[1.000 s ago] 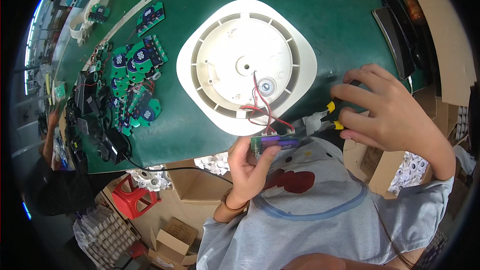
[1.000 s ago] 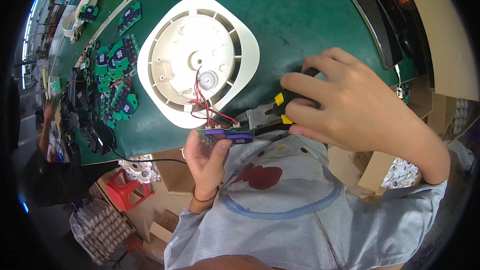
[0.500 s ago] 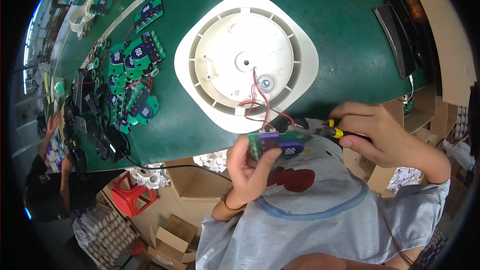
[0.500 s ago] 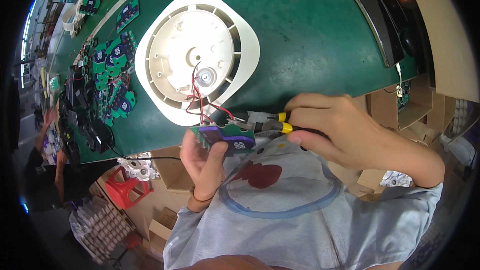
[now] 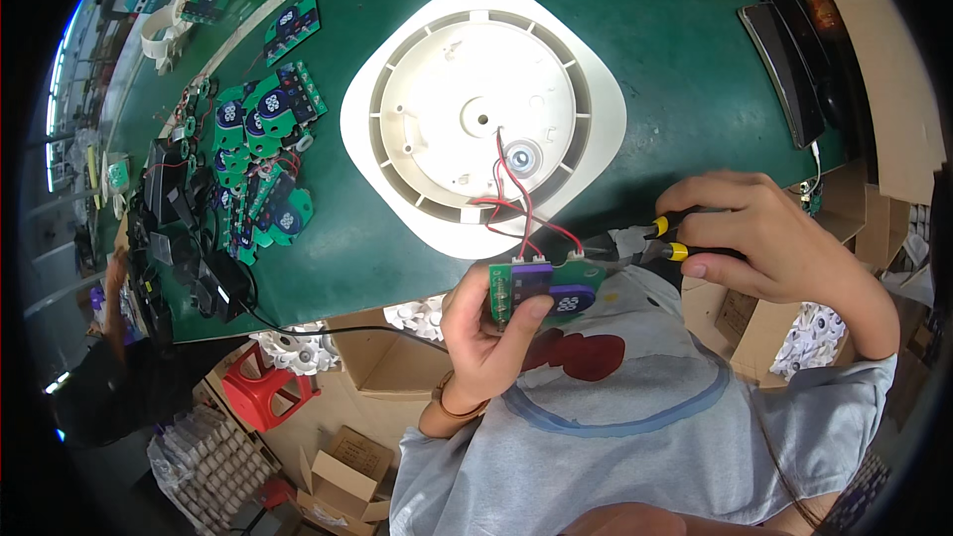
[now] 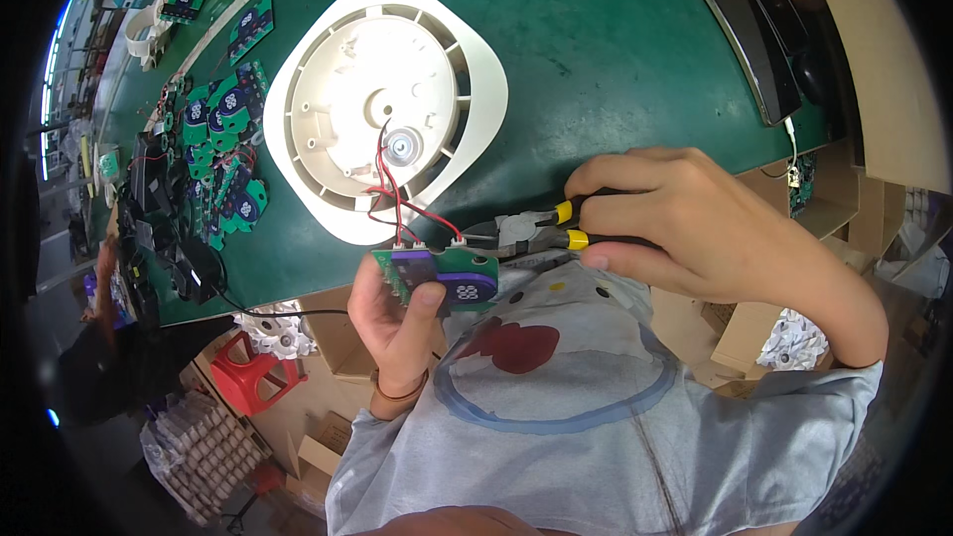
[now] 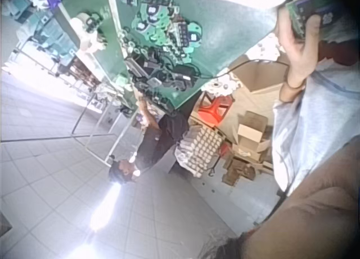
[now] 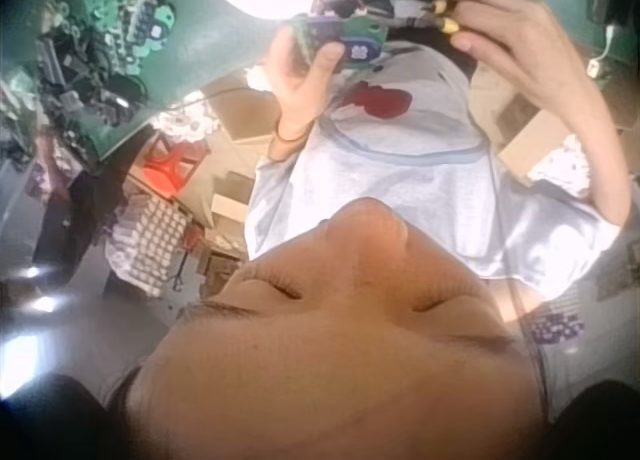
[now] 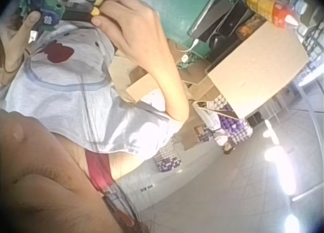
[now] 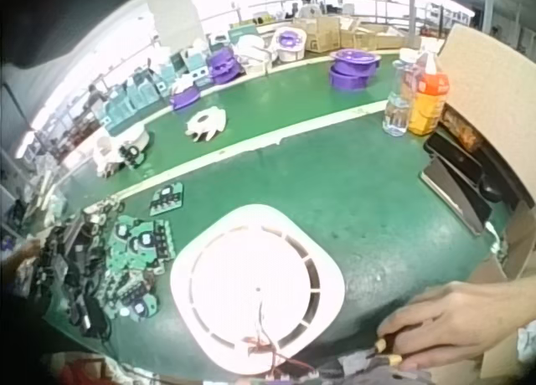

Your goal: Assembling electronic components and wiring into plastic housings for an appliance.

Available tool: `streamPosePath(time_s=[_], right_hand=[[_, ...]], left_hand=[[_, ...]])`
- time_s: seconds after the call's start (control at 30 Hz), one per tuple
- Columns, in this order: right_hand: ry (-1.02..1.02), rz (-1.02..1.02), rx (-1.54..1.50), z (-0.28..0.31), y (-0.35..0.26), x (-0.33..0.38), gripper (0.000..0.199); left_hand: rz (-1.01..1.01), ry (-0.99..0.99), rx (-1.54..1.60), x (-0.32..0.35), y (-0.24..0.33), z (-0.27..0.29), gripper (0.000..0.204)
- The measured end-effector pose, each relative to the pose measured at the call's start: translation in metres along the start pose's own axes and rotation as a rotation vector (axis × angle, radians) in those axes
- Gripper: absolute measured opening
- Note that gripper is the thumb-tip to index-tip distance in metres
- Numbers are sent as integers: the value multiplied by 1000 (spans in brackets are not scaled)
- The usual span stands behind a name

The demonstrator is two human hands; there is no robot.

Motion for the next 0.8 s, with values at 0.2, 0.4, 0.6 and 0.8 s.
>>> streamPosePath(time_s=[0.2, 0.4, 0.6, 0.8], right_hand=[[47, 70, 183, 5, -8, -6, 23], [64, 77, 350, 3, -12, -5, 22], [119, 17, 505, 23, -12, 0, 29], [-37, -75, 200, 25, -16, 5, 24]], left_hand=[[-12, -37, -89, 1, -4, 5, 22], [-33, -35, -120, 0, -7, 5, 26], [58, -167, -243, 2, -4, 14, 28], [-68, -85, -221, -1, -3, 8, 22]])
Point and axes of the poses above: each hand's wrist, its own x-axis away from the middle knuckle, its own z-axis out of the back of the hand, y = z × x, the point moved 1 cm from there along -x, towards the middle knuckle, and after that the axes turned 4 degrees about -y, right-handed, at the moved point
